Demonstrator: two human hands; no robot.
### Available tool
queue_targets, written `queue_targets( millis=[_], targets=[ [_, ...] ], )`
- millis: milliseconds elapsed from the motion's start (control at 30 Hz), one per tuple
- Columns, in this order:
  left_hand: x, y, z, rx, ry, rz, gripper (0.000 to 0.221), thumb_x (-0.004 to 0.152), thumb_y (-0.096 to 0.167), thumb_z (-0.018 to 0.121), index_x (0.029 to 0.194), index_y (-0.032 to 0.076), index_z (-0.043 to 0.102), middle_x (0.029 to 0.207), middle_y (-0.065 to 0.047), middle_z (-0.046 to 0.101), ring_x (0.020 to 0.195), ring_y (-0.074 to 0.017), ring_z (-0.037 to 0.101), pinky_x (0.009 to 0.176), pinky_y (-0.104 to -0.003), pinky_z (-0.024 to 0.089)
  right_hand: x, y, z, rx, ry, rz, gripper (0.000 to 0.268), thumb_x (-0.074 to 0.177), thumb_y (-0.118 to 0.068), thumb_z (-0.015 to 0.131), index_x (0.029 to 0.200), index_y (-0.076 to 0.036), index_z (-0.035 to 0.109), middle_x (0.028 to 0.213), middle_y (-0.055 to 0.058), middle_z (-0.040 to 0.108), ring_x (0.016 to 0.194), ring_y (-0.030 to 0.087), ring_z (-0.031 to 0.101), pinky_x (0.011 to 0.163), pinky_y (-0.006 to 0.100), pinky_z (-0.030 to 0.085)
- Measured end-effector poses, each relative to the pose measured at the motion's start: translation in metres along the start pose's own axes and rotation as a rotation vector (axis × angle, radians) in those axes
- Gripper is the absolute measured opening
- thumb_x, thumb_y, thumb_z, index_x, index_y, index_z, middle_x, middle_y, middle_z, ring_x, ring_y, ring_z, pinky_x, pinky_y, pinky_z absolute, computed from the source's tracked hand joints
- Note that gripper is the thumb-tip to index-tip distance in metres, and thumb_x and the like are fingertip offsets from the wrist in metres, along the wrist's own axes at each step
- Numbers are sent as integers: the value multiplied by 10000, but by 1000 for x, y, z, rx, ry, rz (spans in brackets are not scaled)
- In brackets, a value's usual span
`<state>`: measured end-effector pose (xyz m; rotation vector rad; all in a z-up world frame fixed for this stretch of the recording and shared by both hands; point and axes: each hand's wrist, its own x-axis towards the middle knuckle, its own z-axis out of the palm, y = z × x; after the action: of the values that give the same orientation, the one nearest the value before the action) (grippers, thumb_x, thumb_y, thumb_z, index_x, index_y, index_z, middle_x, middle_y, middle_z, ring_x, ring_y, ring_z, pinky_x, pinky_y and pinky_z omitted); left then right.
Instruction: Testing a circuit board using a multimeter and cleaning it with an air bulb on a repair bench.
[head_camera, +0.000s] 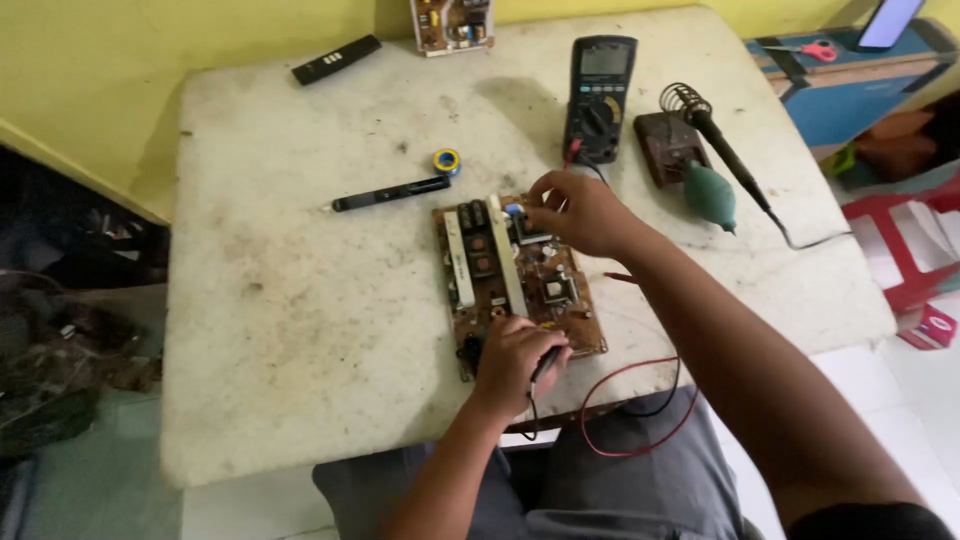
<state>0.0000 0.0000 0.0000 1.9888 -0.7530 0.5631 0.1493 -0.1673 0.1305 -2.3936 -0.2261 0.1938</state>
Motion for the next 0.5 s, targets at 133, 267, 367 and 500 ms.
queue_targets(
  millis=[133, 267, 367, 500],
  targets=[
    [11, 20, -23, -72, -23, 0, 77, 838, 123, 792, 904, 157, 773, 913, -43, 813, 801, -272, 734, 721, -386, 530, 19, 11, 20, -32, 96, 127, 333, 866, -310, 770, 1190, -255, 715, 1023, 37, 758, 973, 279, 732, 833, 435, 576],
    [4, 42, -45, -263, 3, -42, 55, 892, 2, 716, 902, 17, 664, 975, -179, 772, 826, -309, 698, 788, -431, 554, 44, 28, 25, -124, 39, 199, 354, 975, -161, 541, 1299, -91, 666, 1281, 115, 650, 859, 291, 639, 721, 451, 519],
    [-12, 53, -70, -387, 64, -186, 91, 960, 54, 547, 878, 33, 579, 999, -196, 740, 840, -305, 685, 745, -407, 546, 61, 43, 28, -200, 98, 143, 354, 949, -114, 545, 1268, -85, 697, 1291, 131, 635, 1100, 338, 642, 848, 481, 543],
    [-61, 49, -81, -843, 167, -726, 245, 891, 26, 489, 1084, 13, 639, 892, -192, 810, 825, -273, 799, 713, -393, 654, 73, 46, 30, -249, -69, 117, 480, 946, -105, 435, 1381, -72, 636, 1508, 172, 534, 1383, 373, 494, 1117, 511, 422]
  ],
)
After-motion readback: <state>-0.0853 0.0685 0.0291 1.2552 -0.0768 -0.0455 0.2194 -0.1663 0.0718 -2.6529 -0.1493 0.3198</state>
